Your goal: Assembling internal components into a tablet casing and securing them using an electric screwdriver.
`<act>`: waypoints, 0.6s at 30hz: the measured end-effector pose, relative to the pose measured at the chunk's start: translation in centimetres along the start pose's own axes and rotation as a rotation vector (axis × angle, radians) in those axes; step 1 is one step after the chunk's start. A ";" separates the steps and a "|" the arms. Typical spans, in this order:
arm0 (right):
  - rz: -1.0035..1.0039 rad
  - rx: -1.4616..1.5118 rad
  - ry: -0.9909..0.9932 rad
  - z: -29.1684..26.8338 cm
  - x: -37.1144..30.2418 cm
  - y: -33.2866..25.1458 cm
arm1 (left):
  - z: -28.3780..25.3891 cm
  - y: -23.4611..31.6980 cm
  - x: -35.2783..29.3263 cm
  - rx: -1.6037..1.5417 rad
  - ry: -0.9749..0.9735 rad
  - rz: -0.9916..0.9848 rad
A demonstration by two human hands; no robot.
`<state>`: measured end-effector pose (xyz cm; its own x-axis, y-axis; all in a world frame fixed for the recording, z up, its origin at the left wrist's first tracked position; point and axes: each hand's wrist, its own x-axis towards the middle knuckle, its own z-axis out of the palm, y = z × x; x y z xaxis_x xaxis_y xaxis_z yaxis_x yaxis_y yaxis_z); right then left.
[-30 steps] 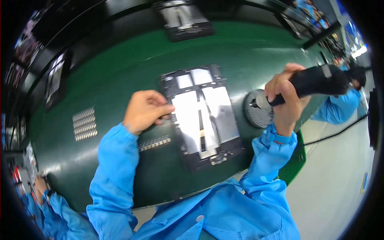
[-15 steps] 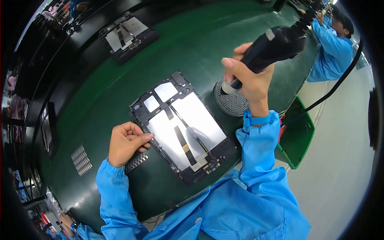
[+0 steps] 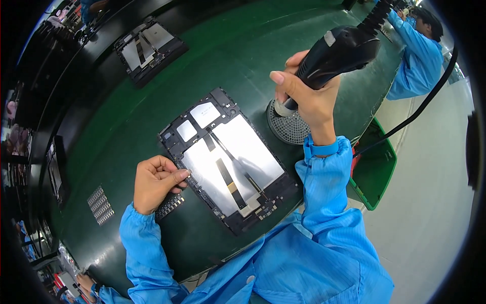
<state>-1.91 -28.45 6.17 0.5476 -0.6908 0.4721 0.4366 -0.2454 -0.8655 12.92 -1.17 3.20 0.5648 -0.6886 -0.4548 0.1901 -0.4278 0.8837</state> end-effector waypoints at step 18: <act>-0.168 0.078 -0.576 13.4 -3.4 -4.6 | -1.8 -1.2 0.3 -0.183 -0.100 0.032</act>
<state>3.76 -15.89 10.83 0.7559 -0.1618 0.6344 0.5895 -0.2534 -0.7670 14.28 0.17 2.25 0.4918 -0.7589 -0.4269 0.3211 -0.2976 0.8991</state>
